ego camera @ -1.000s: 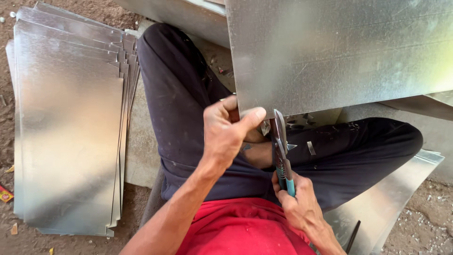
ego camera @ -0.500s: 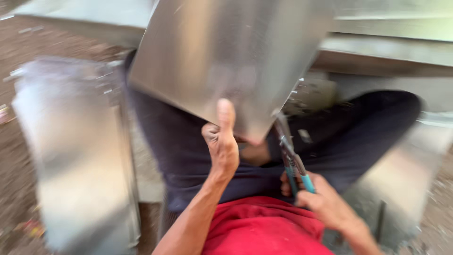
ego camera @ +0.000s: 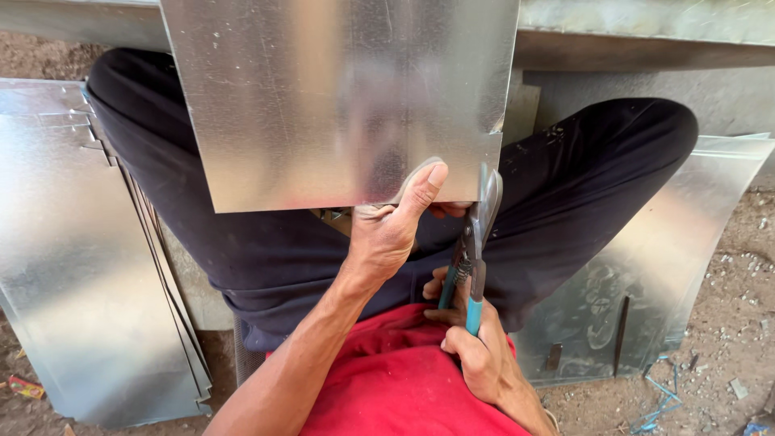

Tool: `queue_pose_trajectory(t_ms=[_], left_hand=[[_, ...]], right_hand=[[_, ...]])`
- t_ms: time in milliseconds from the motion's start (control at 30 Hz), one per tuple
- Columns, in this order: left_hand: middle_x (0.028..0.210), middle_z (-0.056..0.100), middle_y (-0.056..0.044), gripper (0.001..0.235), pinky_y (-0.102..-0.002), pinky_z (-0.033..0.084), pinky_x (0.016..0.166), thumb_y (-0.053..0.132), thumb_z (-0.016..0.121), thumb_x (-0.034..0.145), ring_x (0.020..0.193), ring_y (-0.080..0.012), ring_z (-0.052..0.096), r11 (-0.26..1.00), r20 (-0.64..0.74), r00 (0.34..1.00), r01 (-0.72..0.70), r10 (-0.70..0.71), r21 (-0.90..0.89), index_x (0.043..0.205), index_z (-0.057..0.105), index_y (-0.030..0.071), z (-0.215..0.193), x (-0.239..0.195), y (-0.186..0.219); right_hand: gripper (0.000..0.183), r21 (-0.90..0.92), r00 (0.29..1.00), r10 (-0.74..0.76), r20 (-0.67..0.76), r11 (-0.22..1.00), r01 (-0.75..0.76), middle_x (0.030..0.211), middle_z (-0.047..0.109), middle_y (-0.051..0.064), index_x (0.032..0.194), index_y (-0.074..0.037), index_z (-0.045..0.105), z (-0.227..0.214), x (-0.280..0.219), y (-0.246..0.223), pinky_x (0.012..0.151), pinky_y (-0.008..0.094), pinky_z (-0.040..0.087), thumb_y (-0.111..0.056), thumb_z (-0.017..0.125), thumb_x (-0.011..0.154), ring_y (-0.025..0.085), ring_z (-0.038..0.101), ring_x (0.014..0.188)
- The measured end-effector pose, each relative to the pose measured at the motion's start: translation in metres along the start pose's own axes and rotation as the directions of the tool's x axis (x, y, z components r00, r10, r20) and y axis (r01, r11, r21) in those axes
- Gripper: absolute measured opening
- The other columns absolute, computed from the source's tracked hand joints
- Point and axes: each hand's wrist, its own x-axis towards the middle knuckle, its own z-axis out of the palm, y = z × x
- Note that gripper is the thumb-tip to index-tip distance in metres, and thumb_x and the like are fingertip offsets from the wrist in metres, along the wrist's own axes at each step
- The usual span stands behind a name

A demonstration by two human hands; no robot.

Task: The person cuts a metal sheet using metal shears. They sit on the ground and make a series of precise cuts along the edges and corners of the metal, removing small strips and larger sections.

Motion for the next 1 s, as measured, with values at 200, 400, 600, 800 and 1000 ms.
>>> queue_pose_trajectory(t_ms=[200,400,600,800,1000], left_hand=[[0.095,0.074,-0.003,0.025,-0.026,0.056,0.077,0.017,0.071,0.102,0.086,-0.0104,0.067,0.997,-0.006,0.999,0.036,-0.036,0.064,0.118,0.074,-0.002,-0.004,-0.002,-0.004],[0.097,0.074,-0.004,0.026,-0.027,0.057,0.079,0.016,0.070,0.102,0.085,-0.0132,0.070,0.998,0.027,0.998,0.050,-0.050,0.025,0.119,0.073,-0.004,-0.005,-0.002,-0.006],[0.098,0.074,-0.003,0.026,-0.029,0.061,0.075,0.015,0.067,0.102,0.084,-0.0122,0.070,0.996,0.026,0.996,0.088,-0.088,-0.026,0.120,0.072,-0.003,-0.004,-0.002,-0.008],[0.096,0.073,-0.002,0.026,-0.027,0.056,0.072,0.014,0.069,0.102,0.083,-0.0096,0.065,0.995,0.001,0.995,0.097,-0.097,0.010,0.120,0.074,-0.004,-0.005,-0.009,-0.006],[0.092,0.075,-0.004,0.025,-0.026,0.056,0.070,0.016,0.068,0.102,0.078,-0.0093,0.066,0.994,0.001,0.995,0.100,-0.100,0.050,0.118,0.075,-0.002,-0.006,-0.011,-0.024]], right_hand=[[0.065,-0.040,0.998,0.010,-0.064,0.999,-0.013,0.110,0.061,0.013,0.126,0.000,0.054,0.003,0.004,0.002,0.085,0.034,0.055,-0.008,0.048,0.062,0.020,0.060,0.098],[0.044,-0.110,0.987,0.029,-0.159,0.993,-0.047,0.088,0.059,0.009,0.105,0.002,0.062,0.001,0.006,0.013,0.059,0.028,0.042,-0.008,0.050,0.064,0.013,0.049,0.066],[0.027,0.037,0.962,0.016,-0.273,0.999,-0.006,0.073,0.060,0.011,0.094,0.005,0.062,0.015,0.020,0.024,0.053,0.029,0.040,-0.004,0.051,0.070,0.016,0.048,0.059],[0.051,-0.101,0.980,0.040,-0.193,0.993,-0.060,0.079,0.063,0.001,0.108,-0.006,0.062,0.005,0.018,-0.002,0.053,0.026,0.044,-0.007,0.050,0.058,0.012,0.051,0.059],[0.031,-0.177,0.966,-0.075,-0.249,0.984,0.031,0.071,0.062,0.006,0.091,0.002,0.064,0.007,0.026,-0.001,0.058,0.028,0.045,-0.008,0.052,0.064,0.014,0.055,0.063]])
